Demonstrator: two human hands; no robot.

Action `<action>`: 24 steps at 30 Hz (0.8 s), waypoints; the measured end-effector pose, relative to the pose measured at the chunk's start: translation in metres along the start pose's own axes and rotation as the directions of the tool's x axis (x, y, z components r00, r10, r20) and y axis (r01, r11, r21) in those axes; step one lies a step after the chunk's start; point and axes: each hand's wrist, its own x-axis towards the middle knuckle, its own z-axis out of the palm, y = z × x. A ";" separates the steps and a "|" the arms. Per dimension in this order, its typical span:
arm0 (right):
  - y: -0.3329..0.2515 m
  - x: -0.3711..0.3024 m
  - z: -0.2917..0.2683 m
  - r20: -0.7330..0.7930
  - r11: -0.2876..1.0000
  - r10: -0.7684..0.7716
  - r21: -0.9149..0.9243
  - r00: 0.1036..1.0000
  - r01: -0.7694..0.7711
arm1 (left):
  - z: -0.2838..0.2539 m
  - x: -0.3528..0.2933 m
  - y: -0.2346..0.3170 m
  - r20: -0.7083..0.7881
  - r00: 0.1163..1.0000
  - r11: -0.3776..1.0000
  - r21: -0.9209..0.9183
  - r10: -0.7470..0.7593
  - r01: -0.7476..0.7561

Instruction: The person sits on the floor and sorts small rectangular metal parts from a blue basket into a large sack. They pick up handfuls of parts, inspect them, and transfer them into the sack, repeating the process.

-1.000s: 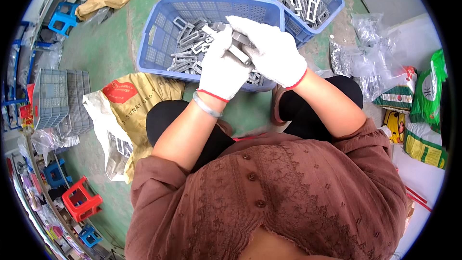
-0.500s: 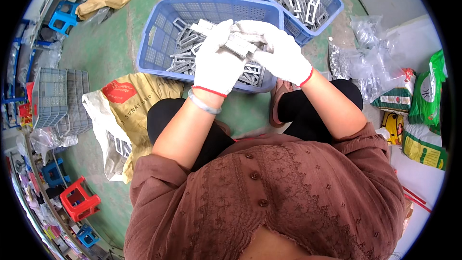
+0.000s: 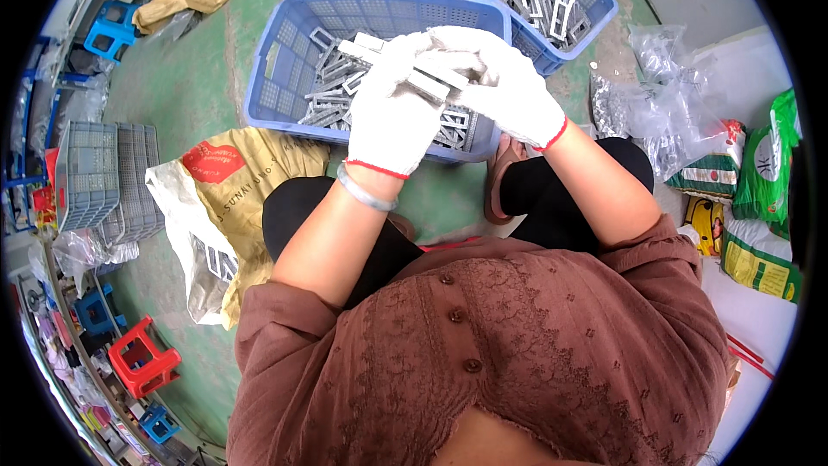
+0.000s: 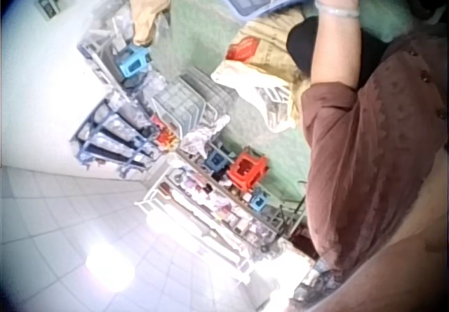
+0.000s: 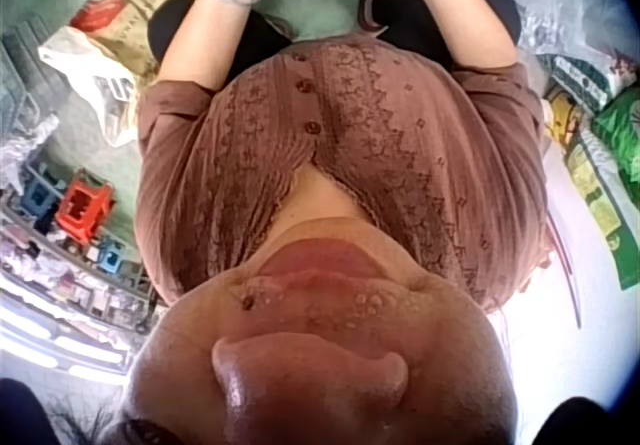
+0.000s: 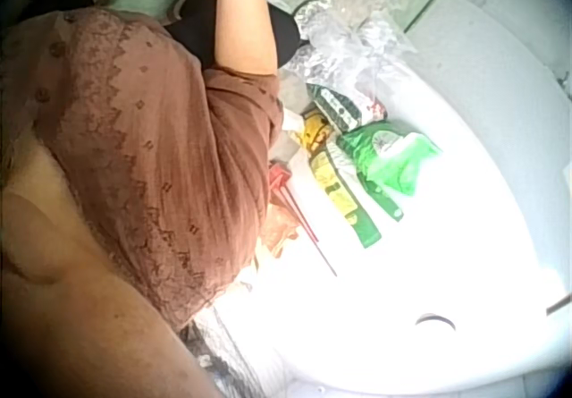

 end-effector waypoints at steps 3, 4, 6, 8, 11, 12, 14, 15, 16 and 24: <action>0.008 0.001 -0.004 0.010 1.000 -0.020 -0.002 1.000 0.020 | -0.002 -0.002 -0.007 0.032 0.997 0.997 0.039 0.068 -0.069; 0.009 0.002 -0.002 0.007 1.000 -0.019 -0.004 1.000 0.019 | -0.002 -0.003 -0.008 0.049 0.993 0.993 0.058 0.104 -0.107; 0.003 0.000 0.002 -0.003 1.000 -0.025 -0.014 1.000 0.025 | 0.002 -0.004 -0.011 -0.016 0.993 0.991 0.062 0.119 -0.118; -0.002 -0.002 0.003 -0.024 0.997 -0.004 0.073 1.000 0.006 | -0.004 -0.005 -0.006 -0.011 0.999 0.997 -0.054 0.050 -0.051; 0.001 -0.002 -0.007 -0.048 0.990 -0.041 0.131 0.998 0.047 | 0.002 -0.007 -0.008 0.030 0.994 0.991 -0.077 0.109 -0.106; 0.001 -0.001 -0.010 -0.059 0.992 -0.040 0.117 0.997 0.047 | 0.007 -0.008 -0.008 0.065 0.991 0.991 -0.067 0.121 -0.117; -0.001 0.000 -0.011 -0.075 0.989 -0.036 0.140 0.997 0.046 | 0.006 -0.007 -0.005 0.108 0.992 0.996 -0.063 0.068 -0.062; -0.003 0.000 -0.010 -0.078 0.988 -0.022 0.149 0.997 0.033 | 0.006 -0.007 -0.003 0.130 0.991 0.998 -0.059 0.041 -0.034; -0.005 0.000 -0.008 -0.082 0.987 -0.005 0.159 0.997 0.018 | 0.007 -0.007 -0.003 0.117 0.992 0.998 -0.056 0.039 -0.033; -0.002 0.000 -0.008 -0.134 0.973 -0.048 0.218 0.990 0.077 | 0.005 -0.010 -0.002 -0.004 1.000 0.999 -0.047 0.009 -0.009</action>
